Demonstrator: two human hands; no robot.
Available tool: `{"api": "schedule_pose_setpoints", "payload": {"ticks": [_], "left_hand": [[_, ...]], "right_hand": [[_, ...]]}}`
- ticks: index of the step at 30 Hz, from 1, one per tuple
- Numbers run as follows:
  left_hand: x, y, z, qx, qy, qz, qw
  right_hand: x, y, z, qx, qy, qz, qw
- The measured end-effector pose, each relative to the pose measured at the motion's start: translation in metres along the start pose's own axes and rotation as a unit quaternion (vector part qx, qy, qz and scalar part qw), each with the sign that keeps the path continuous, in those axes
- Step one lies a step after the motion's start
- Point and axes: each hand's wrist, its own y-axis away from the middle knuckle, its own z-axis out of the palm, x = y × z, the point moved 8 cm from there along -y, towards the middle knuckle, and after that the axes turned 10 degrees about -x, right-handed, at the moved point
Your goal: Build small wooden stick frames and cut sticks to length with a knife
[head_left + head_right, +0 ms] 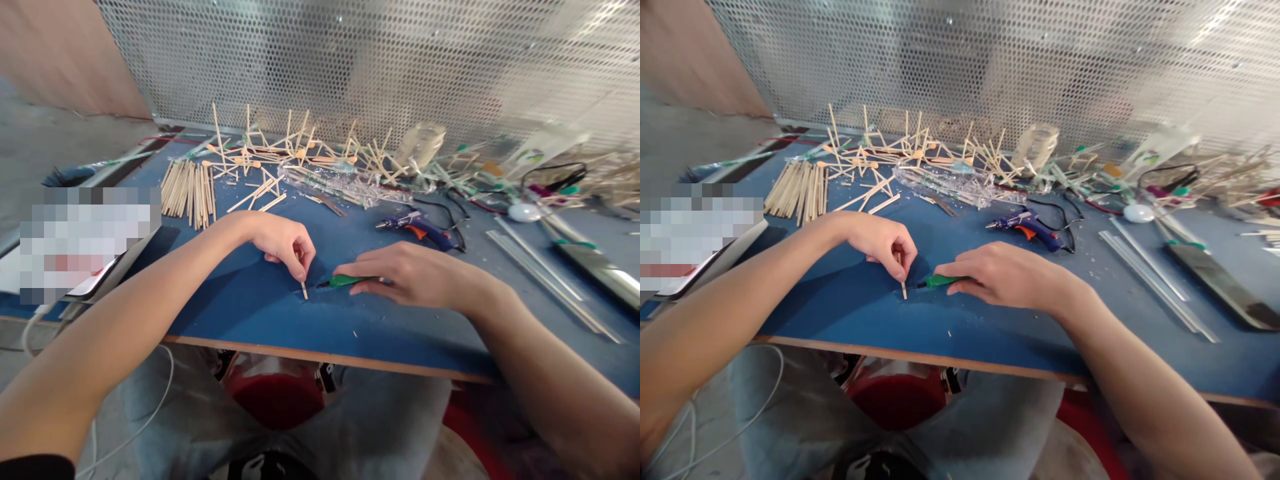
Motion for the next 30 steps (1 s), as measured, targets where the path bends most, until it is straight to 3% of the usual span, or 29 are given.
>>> {"api": "schedule_pose_setpoints", "payload": {"ticks": [23, 30], "left_hand": [[-0.0025, -0.0006, -0.0001, 0.001, 0.003, -0.006, 1.0], [-0.0027, -0.0003, 0.0, 0.0, 0.005, -0.007, 1.0]], "right_hand": [[0.0074, 0.0024, -0.0003, -0.012, -0.022, 0.017, 1.0], [0.0037, 0.007, -0.0043, -0.004, 0.034, 0.023, 0.999]]}}
